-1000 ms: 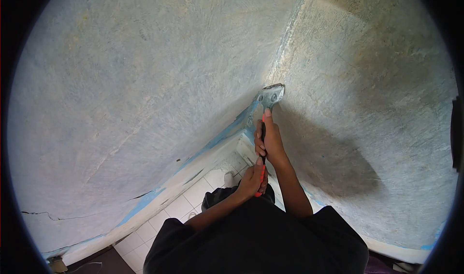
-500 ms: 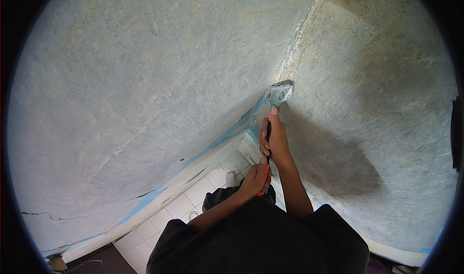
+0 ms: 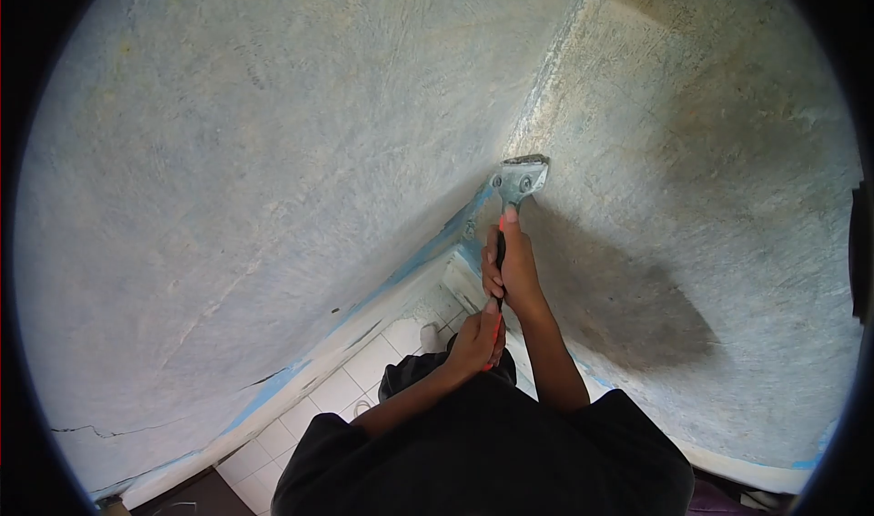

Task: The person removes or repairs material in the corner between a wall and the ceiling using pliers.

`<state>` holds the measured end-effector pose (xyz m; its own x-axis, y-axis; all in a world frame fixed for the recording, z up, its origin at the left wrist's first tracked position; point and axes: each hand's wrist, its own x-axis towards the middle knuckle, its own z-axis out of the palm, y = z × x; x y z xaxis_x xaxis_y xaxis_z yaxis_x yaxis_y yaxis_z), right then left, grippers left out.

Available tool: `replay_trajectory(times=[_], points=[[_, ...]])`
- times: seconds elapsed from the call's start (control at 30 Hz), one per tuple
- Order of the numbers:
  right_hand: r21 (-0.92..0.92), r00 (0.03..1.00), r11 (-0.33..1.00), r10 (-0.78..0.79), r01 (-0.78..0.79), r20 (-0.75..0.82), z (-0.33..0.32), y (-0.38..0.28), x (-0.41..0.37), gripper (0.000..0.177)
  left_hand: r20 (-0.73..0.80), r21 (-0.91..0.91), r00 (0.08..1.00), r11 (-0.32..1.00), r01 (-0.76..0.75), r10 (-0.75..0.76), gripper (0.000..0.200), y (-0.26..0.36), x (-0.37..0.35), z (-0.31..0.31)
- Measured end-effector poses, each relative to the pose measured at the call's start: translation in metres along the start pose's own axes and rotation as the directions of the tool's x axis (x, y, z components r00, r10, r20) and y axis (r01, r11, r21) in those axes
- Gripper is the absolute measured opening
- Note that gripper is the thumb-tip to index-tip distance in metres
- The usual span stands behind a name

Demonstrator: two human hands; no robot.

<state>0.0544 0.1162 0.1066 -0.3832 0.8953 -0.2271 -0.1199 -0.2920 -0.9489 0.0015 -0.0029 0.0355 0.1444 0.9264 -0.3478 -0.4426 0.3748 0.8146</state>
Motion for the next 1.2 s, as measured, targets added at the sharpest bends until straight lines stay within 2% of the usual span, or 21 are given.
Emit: replay_trajectory(times=[0.07, 0.27, 0.37, 0.47, 0.57, 0.67, 0.97, 1.07, 1.2], points=[[-0.041, 1.0, 0.999, -0.021, 0.021, -0.01, 0.003, 0.0, 0.004, 0.067, -0.01, -0.004, 1.0, 1.0, -0.022, 0.022, 0.062, -0.002, 0.004, -0.002], [0.029, 0.997, 0.997, 0.069, -0.07, 0.02, -0.005, 0.004, -0.003, 0.067, 0.001, -0.007, 1.0, 1.0, 0.022, -0.022, 0.063, -0.007, -0.004, 0.003], [-0.008, 0.999, 1.0, 0.03, -0.03, -0.01, 0.002, -0.001, 0.0, 0.066, -0.014, 0.011, 1.0, 1.0, 0.017, -0.017, 0.062, -0.004, -0.003, 0.002], [0.044, 0.998, 0.997, 0.063, -0.063, 0.014, -0.003, -0.003, -0.003, 0.065, 0.001, -0.028, 1.0, 1.0, 0.004, -0.003, 0.062, -0.004, -0.004, 0.007], [0.021, 0.999, 0.999, 0.048, -0.048, -0.013, 0.0, 0.003, 0.0, 0.066, -0.013, 0.038, 1.0, 0.999, -0.002, 0.003, 0.062, 0.0, -0.005, 0.003], [0.006, 0.999, 0.999, 0.045, -0.045, -0.018, -0.001, 0.014, 0.004, 0.066, -0.031, 0.0, 0.999, 1.0, 0.025, -0.025, 0.062, -0.014, 0.0, -0.007], [0.053, 0.998, 0.998, 0.044, -0.042, -0.035, 0.007, 0.003, -0.003, 0.066, 0.002, 0.013, 0.998, 0.998, 0.065, -0.065, 0.059, 0.0, -0.009, -0.009], [0.091, 1.0, 0.996, -0.005, 0.007, -0.024, 0.009, -0.01, -0.003, 0.067, 0.01, 0.059, 0.999, 0.997, -0.05, 0.049, 0.056, 0.012, -0.007, -0.004], [-0.011, 0.998, 0.999, -0.052, 0.051, -0.032, 0.007, -0.006, 0.004, 0.068, -0.006, 0.039, 0.997, 0.996, -0.077, 0.078, 0.055, 0.0, 0.008, -0.01]])
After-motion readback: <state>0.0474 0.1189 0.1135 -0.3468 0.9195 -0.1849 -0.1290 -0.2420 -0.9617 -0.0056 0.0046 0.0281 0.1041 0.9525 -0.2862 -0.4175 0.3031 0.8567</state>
